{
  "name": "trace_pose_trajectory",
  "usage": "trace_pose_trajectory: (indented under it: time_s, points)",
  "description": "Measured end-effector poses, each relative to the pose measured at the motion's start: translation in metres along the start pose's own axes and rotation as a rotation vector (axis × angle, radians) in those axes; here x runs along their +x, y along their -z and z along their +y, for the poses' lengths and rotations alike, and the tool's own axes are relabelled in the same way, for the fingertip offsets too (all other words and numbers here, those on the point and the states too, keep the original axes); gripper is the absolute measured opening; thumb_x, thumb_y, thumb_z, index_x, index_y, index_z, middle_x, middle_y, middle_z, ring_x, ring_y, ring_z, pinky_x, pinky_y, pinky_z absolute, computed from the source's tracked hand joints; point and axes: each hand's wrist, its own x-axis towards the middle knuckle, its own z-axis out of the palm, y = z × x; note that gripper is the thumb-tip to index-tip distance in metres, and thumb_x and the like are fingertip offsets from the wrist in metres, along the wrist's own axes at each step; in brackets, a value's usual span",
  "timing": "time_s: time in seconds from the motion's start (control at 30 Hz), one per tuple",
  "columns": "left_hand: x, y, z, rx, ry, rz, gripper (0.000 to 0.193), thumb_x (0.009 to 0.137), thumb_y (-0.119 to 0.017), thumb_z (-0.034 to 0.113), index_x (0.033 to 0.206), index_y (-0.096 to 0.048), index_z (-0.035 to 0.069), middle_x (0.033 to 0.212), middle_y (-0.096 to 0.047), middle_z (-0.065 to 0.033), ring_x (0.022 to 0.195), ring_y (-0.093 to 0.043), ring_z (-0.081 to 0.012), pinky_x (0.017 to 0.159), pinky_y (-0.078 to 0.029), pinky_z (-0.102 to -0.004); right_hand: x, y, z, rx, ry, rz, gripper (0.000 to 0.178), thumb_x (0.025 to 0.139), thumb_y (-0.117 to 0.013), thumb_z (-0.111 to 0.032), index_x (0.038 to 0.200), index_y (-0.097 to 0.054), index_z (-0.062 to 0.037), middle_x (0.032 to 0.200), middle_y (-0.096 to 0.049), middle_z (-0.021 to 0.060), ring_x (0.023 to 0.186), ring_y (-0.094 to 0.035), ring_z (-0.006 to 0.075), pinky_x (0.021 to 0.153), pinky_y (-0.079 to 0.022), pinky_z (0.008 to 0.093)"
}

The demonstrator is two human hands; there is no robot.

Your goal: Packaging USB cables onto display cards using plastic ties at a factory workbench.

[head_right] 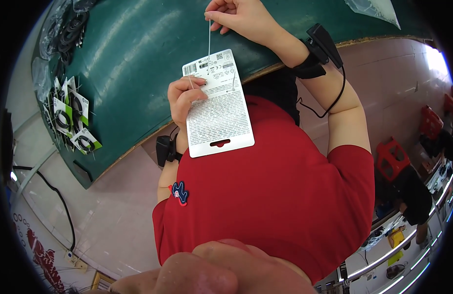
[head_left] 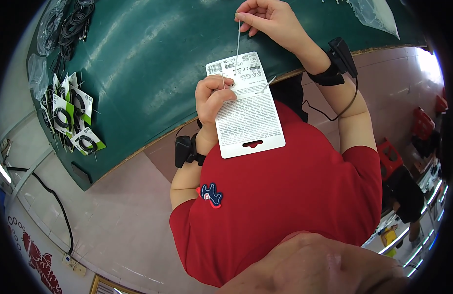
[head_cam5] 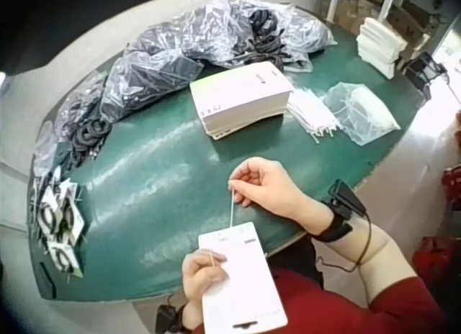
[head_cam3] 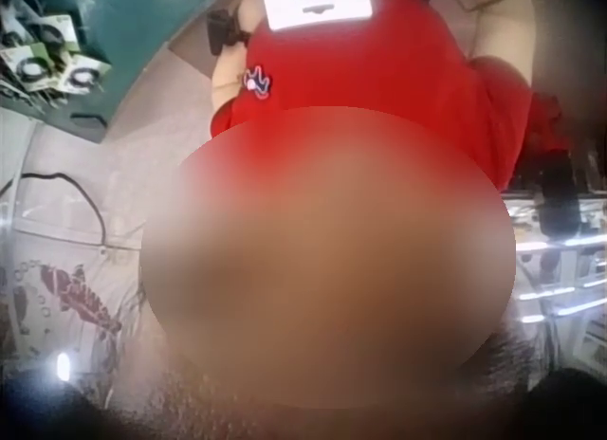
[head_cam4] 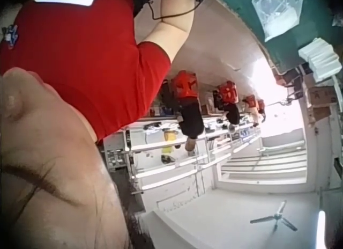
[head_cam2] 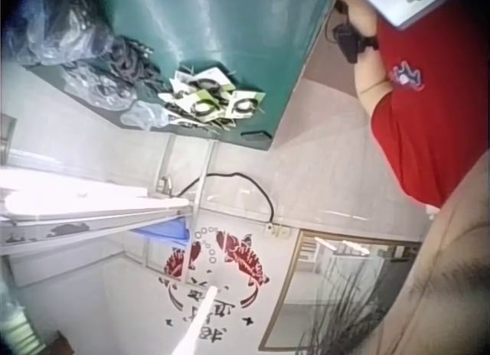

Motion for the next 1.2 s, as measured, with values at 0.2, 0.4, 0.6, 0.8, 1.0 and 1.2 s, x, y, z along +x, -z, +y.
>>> trace_pose_trajectory:
  time_s: [0.2, 0.4, 0.6, 0.8, 1.0, 1.2]
  points:
    - [-0.001, 0.000, -0.001, -0.017, -0.002, -0.001, 0.024, 0.062, -0.076, 0.003, 0.079, -0.059, 0.003, 0.089, -0.050, -0.0093, 0.084, -0.062, -0.0253, 0.071, -0.050, -0.0338, 0.003, -0.001, 0.004, -0.053, -0.064, -0.031, 0.011, 0.094, -0.064, -0.007, 0.101, -0.060, 0.0013, 0.086, -0.066, 0.0063, 0.073, -0.066, 0.0112, 0.062, -0.055, 0.0226]
    - [-0.001, 0.002, -0.003, -0.014, -0.012, -0.013, 0.023, 0.063, -0.076, 0.005, 0.079, -0.060, 0.003, 0.089, -0.051, -0.0095, 0.085, -0.062, -0.0246, 0.078, -0.051, -0.0377, 0.003, 0.000, 0.015, -0.152, 0.490, -0.147, 0.010, 0.092, -0.066, -0.005, 0.098, -0.061, 0.0011, 0.082, -0.066, 0.0077, 0.071, -0.066, 0.0125, 0.061, -0.053, 0.0243]
    - [0.010, 0.015, 0.001, -0.017, -0.017, -0.046, 0.022, 0.069, -0.076, 0.004, 0.083, -0.060, 0.004, 0.089, -0.053, -0.0092, 0.089, -0.064, -0.0235, 0.088, -0.050, -0.0448, -0.001, -0.002, 0.001, -0.517, 0.308, -0.144, 0.014, 0.090, -0.064, -0.003, 0.104, -0.064, 0.0015, 0.087, -0.065, 0.0087, 0.074, -0.063, 0.0138, 0.066, -0.051, 0.0248]
    - [0.038, 0.038, 0.024, -0.342, 0.296, -0.023, 0.018, 0.078, -0.071, -0.001, 0.090, -0.058, 0.003, 0.091, -0.055, -0.0081, 0.092, -0.064, -0.0237, 0.089, -0.051, -0.0418, -0.002, 0.010, -0.013, -0.335, 0.163, -0.382, 0.018, 0.094, -0.062, -0.008, 0.110, -0.065, 0.0003, 0.087, -0.065, 0.0038, 0.071, -0.062, 0.0070, 0.063, -0.051, 0.0206]
    - [0.048, 0.048, 0.036, -0.754, 0.897, 0.328, 0.023, 0.081, -0.061, -0.012, 0.099, -0.059, 0.002, 0.099, -0.060, -0.0113, 0.097, -0.064, -0.0256, 0.088, -0.053, -0.0385, -0.013, 0.018, -0.030, -0.120, -0.079, -0.486, 0.019, 0.095, -0.063, -0.014, 0.108, -0.065, -0.0001, 0.087, -0.066, 0.0040, 0.073, -0.065, 0.0085, 0.061, -0.053, 0.0213]
    - [0.051, 0.059, 0.026, -0.967, 1.090, 0.312, 0.034, 0.081, -0.050, -0.016, 0.111, -0.057, -0.001, 0.114, -0.060, -0.0155, 0.107, -0.061, -0.0308, 0.095, -0.050, -0.0487, -0.031, 0.015, -0.030, 0.036, -0.184, -0.278, 0.018, 0.093, -0.066, -0.013, 0.104, -0.065, 0.0004, 0.086, -0.067, 0.0050, 0.073, -0.066, 0.0095, 0.060, -0.053, 0.0215]
